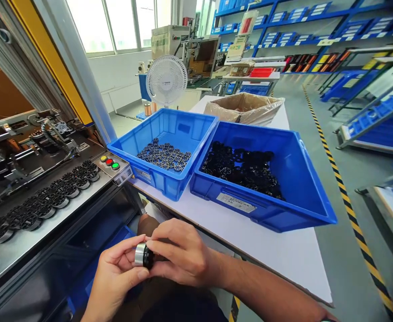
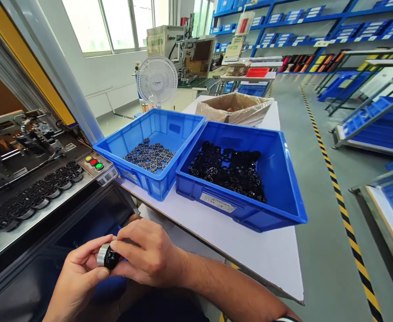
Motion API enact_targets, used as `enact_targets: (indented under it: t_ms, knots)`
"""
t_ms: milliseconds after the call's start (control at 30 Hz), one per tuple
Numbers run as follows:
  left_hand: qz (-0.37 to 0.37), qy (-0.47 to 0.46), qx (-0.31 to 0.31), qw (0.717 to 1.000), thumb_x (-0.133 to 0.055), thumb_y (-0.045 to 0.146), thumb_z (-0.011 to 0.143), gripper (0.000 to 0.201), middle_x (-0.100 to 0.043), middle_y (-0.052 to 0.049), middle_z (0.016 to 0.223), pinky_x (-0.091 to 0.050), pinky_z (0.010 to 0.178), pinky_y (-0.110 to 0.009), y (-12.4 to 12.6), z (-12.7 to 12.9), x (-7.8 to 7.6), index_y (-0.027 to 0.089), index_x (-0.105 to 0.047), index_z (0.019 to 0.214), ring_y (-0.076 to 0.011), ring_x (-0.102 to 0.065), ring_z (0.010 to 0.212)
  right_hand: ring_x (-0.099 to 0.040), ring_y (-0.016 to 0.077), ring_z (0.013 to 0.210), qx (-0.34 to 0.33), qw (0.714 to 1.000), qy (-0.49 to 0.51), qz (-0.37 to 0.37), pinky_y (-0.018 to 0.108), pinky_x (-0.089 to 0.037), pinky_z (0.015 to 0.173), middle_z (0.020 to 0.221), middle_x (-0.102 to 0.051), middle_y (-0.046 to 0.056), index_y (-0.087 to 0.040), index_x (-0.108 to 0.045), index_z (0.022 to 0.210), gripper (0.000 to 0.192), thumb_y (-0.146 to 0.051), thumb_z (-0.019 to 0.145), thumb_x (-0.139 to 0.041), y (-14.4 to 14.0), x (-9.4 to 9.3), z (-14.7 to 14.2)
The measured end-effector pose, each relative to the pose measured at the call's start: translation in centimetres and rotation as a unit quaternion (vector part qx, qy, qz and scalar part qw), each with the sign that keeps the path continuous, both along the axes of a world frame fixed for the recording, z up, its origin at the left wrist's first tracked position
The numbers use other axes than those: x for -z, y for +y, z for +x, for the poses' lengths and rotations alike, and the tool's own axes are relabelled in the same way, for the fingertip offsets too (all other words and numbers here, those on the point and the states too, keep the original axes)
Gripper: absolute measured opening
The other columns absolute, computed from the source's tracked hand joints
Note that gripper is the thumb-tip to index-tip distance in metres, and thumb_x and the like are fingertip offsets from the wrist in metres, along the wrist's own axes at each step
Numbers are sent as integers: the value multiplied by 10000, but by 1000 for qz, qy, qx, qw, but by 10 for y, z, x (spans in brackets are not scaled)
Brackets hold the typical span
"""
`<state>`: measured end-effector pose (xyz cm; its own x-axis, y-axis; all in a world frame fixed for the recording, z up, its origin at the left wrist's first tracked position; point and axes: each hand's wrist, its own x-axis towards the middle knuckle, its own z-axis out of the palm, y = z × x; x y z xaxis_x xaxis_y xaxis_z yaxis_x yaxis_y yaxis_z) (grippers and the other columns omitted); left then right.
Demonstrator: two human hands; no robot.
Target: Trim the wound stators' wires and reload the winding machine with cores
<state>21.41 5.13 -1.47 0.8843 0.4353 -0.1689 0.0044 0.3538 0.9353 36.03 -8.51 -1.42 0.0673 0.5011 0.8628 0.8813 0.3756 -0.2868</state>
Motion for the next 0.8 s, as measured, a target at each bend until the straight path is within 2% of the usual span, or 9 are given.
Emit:
enact_targets:
  t_ms: [167,300,367,467,500,567,667,733,800]
  knots:
    - [15,22,-8,1000,-909,186,595,495,-809,-79,951,-614,767,-266,0,-4,3,255,-794,1072,-226,-759,809,-661,215,812,19,1000,-7,-1,355,-560,700,901,-702,125,-116,-614,1108,275,-316,922,-647,1,1,-2]
    - [40,34,-31,998,-844,238,714,523,-762,-76,1170,-561,941,-277,-12,-5,2,276,-721,1221,-254,-713,1069,-668,231,867,55,998,-6,11,376,-572,752,926,-707,127,-123,-620,1122,280,-268,892,-685,3,9,-5]
    - [28,40,-42,998,-796,292,776,483,-746,-78,1213,-550,966,-290,-21,-5,0,273,-705,1249,-270,-685,1139,-664,228,902,46,998,39,18,376,-574,790,961,-694,120,-149,-621,1153,364,-320,855,-741,4,12,-4]
    - [2,46,-60,997,-752,342,815,446,-751,-90,1197,-554,965,-310,-32,-5,-3,248,-708,1249,-291,-687,1135,-653,229,1003,-28,983,180,-8,377,-571,866,1080,-667,128,-177,-596,1248,596,-502,782,-779,6,15,3]
    - [2,43,-70,997,-753,346,811,435,-746,-91,1205,-545,980,-311,-35,-6,-4,241,-719,1232,-296,-678,1149,-654,224,1021,-58,972,224,-26,372,-568,882,1096,-667,125,-180,-594,1259,609,-524,786,-765,8,16,5]
    - [21,32,-84,996,-776,342,786,427,-728,-88,1245,-533,997,-309,-36,-6,-2,239,-739,1199,-307,-659,1178,-669,198,974,-96,952,285,-56,350,-569,870,1032,-692,95,-180,-622,1207,493,-485,836,-733,11,21,6]
    - [65,35,-69,995,-804,331,755,440,-739,-71,1223,-559,958,-307,-33,-5,5,265,-746,1186,-308,-677,1139,-668,160,815,-92,941,317,-72,309,-574,781,853,-695,41,-171,-662,1042,311,-430,874,-707,15,31,-1]
    - [98,47,-47,993,-800,339,759,411,-757,-63,1177,-571,930,-289,-31,-2,7,275,-758,1163,-286,-704,1072,-661,155,781,-71,945,310,-81,296,-573,745,839,-694,43,-165,-664,1009,328,-456,865,-708,13,33,-4]
    - [125,47,-51,990,-782,363,773,371,-745,-64,1186,-584,883,-267,-28,2,8,269,-773,1132,-260,-722,986,-673,161,804,-60,953,275,-111,292,-578,753,887,-714,60,-158,-663,1051,411,-492,825,-740,4,30,6]
